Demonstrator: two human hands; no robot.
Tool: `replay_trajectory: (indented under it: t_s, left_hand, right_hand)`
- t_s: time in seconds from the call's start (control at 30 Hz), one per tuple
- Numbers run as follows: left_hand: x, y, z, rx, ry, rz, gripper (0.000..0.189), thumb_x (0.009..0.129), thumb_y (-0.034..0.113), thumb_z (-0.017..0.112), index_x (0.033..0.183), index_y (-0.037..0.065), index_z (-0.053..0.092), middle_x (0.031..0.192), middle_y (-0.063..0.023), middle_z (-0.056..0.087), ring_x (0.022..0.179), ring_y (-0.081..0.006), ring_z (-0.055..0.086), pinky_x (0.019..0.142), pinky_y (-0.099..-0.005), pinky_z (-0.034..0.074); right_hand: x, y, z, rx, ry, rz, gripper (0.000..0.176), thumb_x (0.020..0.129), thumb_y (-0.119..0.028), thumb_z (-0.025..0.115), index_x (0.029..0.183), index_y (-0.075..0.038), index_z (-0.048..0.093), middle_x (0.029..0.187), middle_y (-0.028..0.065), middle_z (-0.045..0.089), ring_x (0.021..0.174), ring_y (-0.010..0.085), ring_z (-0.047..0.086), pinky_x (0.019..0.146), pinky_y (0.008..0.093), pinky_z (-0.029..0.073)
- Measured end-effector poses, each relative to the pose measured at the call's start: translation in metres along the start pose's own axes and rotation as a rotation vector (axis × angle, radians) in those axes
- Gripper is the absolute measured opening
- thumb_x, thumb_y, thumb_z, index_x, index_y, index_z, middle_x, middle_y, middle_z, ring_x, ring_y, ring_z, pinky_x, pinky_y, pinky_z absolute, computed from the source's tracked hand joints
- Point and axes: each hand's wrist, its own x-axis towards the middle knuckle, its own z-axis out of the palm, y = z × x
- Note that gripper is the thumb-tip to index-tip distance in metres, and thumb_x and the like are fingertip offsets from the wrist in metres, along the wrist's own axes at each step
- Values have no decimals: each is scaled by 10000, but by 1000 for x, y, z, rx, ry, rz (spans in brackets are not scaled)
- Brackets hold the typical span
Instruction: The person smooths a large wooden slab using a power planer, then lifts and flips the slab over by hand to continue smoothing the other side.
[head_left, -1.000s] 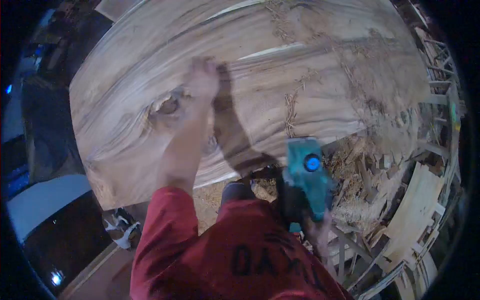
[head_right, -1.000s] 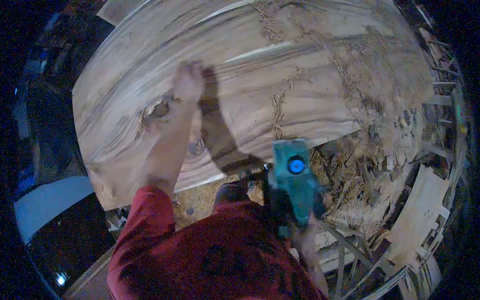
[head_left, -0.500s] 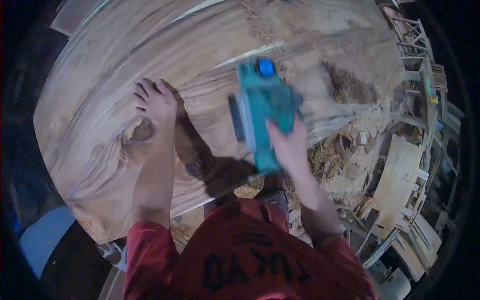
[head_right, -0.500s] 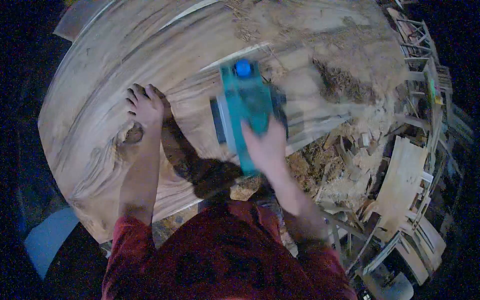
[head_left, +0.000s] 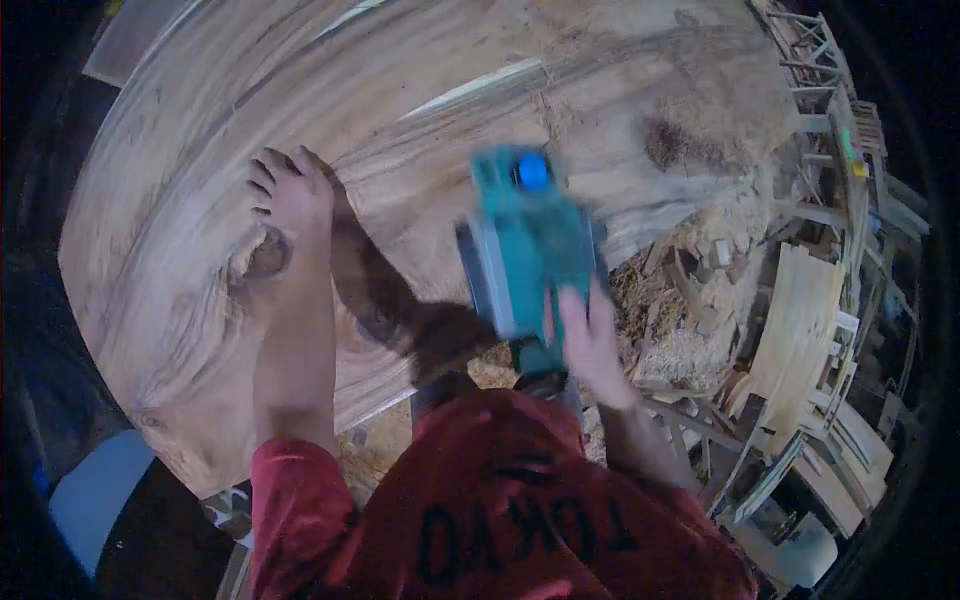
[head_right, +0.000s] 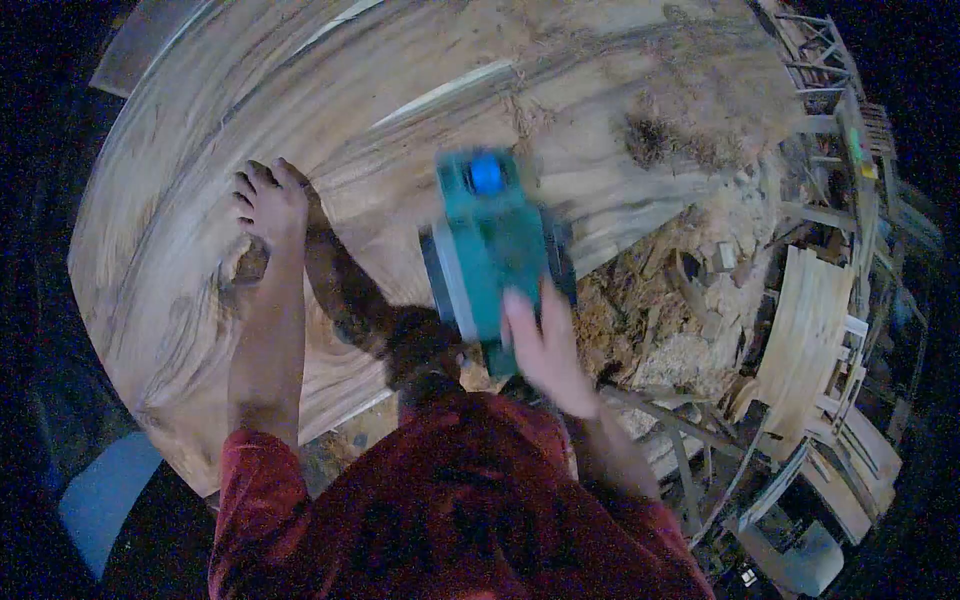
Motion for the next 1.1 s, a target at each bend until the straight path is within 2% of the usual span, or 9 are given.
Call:
replay_trajectory:
  t_s: [0.1, 0.2, 0.3, 0.33, 0.5, 0.63, 0.73, 0.87, 1.1]
  left_hand:
    - [3, -1, 2, 18, -7, -17, 712, 989, 561, 337, 1521, 89, 315, 1588, -187, 270, 1461, -438, 213, 1118, -658, 193]
    - [1, 2, -2, 44, -21, -9, 716, 985, 560, 348, 1526, 91, 309, 1594, -180, 263, 1463, -430, 213, 1124, -652, 186]
    - [-3, -3, -4, 44, -50, 32, 719, 981, 564, 360, 1523, 93, 326, 1604, -164, 252, 1469, -412, 212, 1132, -643, 177]
    - [-4, -8, 0, 24, -52, 85, 717, 981, 565, 361, 1521, 94, 334, 1606, -159, 250, 1473, -405, 208, 1137, -639, 171]
    - [-79, 0, -20, -16, -74, 237, 704, 989, 552, 352, 1524, 94, 341, 1604, -155, 262, 1480, -399, 201, 1169, -620, 123]
    - [-176, 39, -30, 3, -118, 84, 703, 994, 529, 344, 1528, 73, 322, 1605, -172, 252, 1480, -406, 196, 1167, -623, 122]
    - [-226, 61, -34, 48, -110, 23, 699, 990, 517, 351, 1538, 84, 307, 1611, -174, 233, 1488, -399, 177, 1169, -623, 118]
    - [-231, 79, -39, 32, -123, -49, 687, 984, 508, 358, 1546, 118, 300, 1620, -160, 216, 1496, -388, 158, 1175, -614, 111]
    - [-225, 85, -54, 101, -170, -134, 687, 974, 485, 353, 1561, 139, 270, 1635, -135, 183, 1506, -360, 144, 1199, -568, 71]
  right_hand:
    - [-92, 41, -20, -128, 32, -166, 426, 947, -258, 618, 1249, 29, 529, 937, 99, 650, 848, 191, 625, 779, 346, 510]
    - [-120, 59, -54, -57, -126, 147, 498, 877, -263, 714, 1244, 35, 556, 1056, 133, 669, 978, 216, 634, 894, 366, 497]
    - [-119, 62, -82, -215, -145, 180, 511, 833, -244, 761, 1224, 34, 585, 1074, 121, 686, 968, 194, 640, 892, 355, 498]
    - [-121, 67, -97, -372, -117, 201, 523, 809, -237, 787, 1211, 33, 588, 1067, 112, 696, 936, 185, 651, 876, 347, 509]
    - [-135, 55, -181, -72, -32, 256, 385, 801, -146, 756, 1138, -16, 625, 919, 28, 655, 756, 103, 591, 652, 287, 484]
    - [-141, 90, -254, -33, 205, 455, 401, 849, -171, 757, 1200, -59, 601, 874, 14, 663, 737, 114, 601, 642, 283, 493]
    - [-117, 76, -288, -25, 230, 372, 343, 852, -190, 725, 1138, -43, 605, 868, 19, 623, 600, 118, 543, 532, 289, 449]
    - [-88, 151, -370, 143, 434, 368, 425, 856, -247, 737, 1207, -54, 592, 971, 34, 633, 686, 138, 574, 546, 287, 450]
    - [-54, 213, -440, 264, 385, 442, 478, 856, -334, 722, 1239, -71, 608, 1101, 43, 627, 804, 153, 575, 571, 281, 450]
